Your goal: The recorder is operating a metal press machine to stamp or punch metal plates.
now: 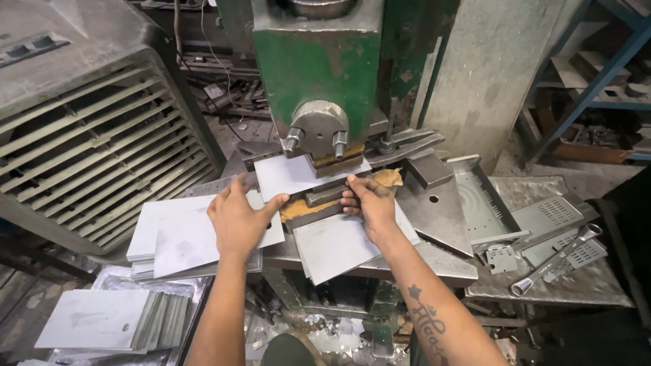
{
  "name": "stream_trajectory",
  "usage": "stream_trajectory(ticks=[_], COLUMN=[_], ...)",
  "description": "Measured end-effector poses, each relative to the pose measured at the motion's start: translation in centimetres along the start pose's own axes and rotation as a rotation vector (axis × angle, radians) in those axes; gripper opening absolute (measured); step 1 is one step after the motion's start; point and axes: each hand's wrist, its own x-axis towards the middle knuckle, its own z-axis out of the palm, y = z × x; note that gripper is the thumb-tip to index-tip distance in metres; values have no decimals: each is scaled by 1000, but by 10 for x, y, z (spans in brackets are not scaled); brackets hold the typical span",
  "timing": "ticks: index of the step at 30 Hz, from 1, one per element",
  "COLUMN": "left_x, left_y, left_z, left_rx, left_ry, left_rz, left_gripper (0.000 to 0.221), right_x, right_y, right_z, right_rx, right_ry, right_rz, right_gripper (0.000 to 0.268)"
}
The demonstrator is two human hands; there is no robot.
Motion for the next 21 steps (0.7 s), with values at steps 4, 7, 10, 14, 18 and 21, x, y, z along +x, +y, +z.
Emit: stream_trajectory(ticks=[4,7,10,14,18,21], left_x=[-1,0,-2,-3,-4,-6], left_y=[0,1,-4,-6,0,-8], left_z=[0,-2,0,2,-5,0], left_rx=[-4,-62,-99,-148,-193,-254], left_ry=[-31,-12,-2,38,21,110], left_rz=[4,41,44,94,20,72], left_gripper=[107,106,94,82,70,66], right_x=[-4,-8,-16,-20,-7,-16], right_y=[-2,-3,-7,-13,-10,-10], right_z=[-1,-2,2,21,32,31], right_rx=[1,25,60,30,119,170], right_ry=[-13,-25,-29,17,-4,17], right_rz=[8,40,41,73,174,191], right_gripper=[21,16,16,21,15,9])
